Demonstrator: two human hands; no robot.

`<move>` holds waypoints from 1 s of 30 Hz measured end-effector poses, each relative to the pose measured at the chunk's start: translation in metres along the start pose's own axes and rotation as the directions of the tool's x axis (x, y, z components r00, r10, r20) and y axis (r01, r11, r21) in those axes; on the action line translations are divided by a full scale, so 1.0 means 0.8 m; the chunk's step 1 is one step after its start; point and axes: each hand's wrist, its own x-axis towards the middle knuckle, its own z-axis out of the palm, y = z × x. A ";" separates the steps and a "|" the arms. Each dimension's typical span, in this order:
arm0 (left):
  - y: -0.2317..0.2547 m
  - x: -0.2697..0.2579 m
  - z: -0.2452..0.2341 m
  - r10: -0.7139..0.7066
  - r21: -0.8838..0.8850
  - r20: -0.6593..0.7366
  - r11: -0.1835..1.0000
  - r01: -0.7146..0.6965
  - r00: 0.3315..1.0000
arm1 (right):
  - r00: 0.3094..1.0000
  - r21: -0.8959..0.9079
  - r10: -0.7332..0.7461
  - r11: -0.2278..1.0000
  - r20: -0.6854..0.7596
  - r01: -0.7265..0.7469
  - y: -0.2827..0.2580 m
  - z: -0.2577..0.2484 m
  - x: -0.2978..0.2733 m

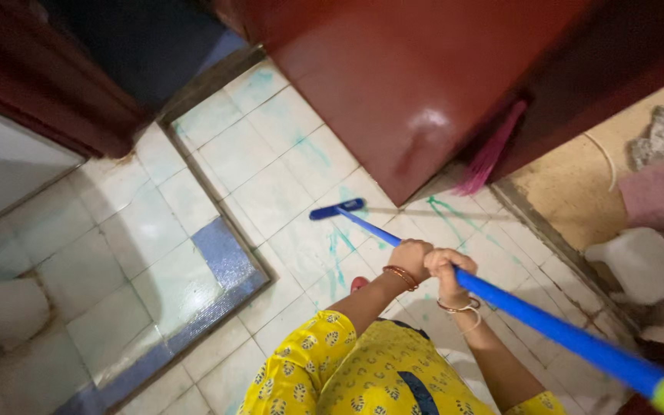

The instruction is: The person cleans the tiled floor of a bathroom and laundry area using a blue squeegee, pushing green liquid across the tiles and around a sink pedestal and a washing machine.

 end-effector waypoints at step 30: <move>-0.048 -0.295 0.066 -0.026 0.023 -0.157 0.999 0.030 0.987 | 0.880 -0.111 -0.142 0.971 0.453 0.213 -0.042 0.077 -0.234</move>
